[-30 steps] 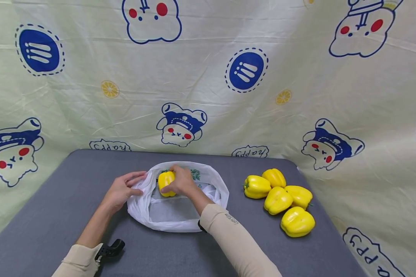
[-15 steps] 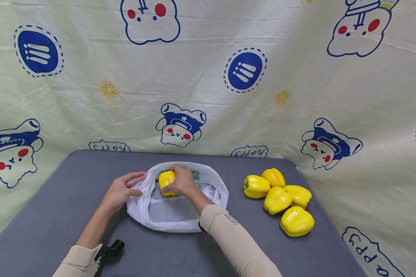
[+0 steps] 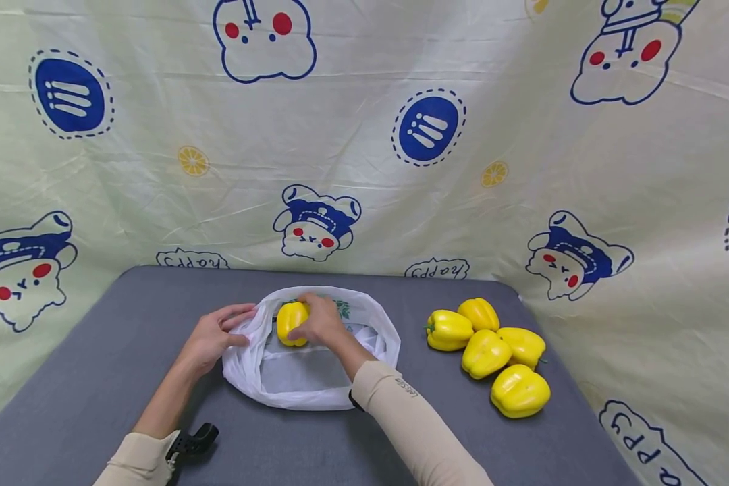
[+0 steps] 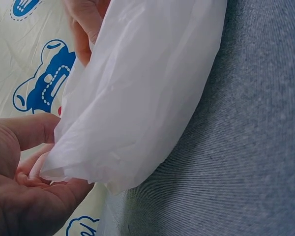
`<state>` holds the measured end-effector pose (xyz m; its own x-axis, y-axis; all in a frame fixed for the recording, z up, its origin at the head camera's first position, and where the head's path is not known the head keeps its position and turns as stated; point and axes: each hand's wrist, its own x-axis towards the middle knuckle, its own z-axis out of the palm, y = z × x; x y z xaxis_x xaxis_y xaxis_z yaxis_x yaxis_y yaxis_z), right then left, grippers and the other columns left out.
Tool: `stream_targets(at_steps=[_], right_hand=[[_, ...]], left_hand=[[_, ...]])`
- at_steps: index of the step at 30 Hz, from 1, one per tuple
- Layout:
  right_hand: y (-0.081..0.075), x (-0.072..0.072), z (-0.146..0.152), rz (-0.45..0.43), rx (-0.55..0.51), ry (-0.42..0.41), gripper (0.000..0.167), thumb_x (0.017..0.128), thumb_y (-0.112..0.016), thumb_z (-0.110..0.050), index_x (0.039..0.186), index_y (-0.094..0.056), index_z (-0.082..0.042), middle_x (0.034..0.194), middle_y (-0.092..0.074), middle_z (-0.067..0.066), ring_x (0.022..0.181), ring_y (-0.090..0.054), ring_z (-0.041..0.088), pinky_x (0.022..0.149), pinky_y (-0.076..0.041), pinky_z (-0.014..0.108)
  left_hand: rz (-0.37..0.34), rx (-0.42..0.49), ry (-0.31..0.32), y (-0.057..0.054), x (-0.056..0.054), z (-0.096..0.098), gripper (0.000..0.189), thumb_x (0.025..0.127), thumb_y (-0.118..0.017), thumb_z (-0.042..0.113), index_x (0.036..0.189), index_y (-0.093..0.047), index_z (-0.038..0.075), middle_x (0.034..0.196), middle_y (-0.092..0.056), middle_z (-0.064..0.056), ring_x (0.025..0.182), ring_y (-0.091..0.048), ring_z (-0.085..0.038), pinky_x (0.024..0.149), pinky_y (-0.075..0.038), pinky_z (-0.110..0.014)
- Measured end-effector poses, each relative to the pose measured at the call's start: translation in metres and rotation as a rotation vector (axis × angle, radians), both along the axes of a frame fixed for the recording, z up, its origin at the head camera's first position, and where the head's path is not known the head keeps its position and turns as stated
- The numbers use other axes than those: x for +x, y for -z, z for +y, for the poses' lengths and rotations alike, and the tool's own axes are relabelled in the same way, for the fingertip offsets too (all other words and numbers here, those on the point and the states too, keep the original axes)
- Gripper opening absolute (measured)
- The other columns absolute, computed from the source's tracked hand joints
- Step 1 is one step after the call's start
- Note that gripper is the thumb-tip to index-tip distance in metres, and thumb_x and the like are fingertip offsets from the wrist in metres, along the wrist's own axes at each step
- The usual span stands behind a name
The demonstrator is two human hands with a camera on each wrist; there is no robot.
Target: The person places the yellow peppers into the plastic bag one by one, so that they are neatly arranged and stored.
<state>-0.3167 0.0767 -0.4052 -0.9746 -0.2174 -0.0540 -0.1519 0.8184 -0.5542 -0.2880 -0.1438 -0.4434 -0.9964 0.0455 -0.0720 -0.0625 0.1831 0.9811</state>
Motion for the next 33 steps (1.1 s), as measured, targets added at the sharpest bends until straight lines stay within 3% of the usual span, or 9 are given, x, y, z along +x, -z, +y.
stream_targets(at_steps=[19,33], right_hand=[[-0.001,-0.001,0.007,0.005,-0.019,0.002,0.074,0.076,-0.089,-0.028,0.141,-0.057,-0.015,0.140,-0.062,0.010,0.116,-0.057,0.030,0.107,-0.048,0.048],[-0.023,0.003,0.044,-0.012,-0.006,0.036,0.072,0.078,-0.086,-0.034,0.143,-0.056,-0.021,0.130,-0.065,0.017,0.108,-0.061,0.029,0.085,-0.059,0.039]], left_hand=[[0.014,-0.004,0.000,0.001,0.000,0.002,0.064,0.081,-0.067,-0.016,0.141,-0.058,0.005,0.138,-0.064,-0.015,0.144,-0.047,-0.030,0.115,-0.038,-0.047],[-0.019,-0.043,-0.015,-0.001,0.001,0.004,0.063,0.082,-0.068,-0.014,0.141,-0.059,0.007,0.139,-0.064,-0.013,0.145,-0.045,-0.032,0.115,-0.039,-0.049]])
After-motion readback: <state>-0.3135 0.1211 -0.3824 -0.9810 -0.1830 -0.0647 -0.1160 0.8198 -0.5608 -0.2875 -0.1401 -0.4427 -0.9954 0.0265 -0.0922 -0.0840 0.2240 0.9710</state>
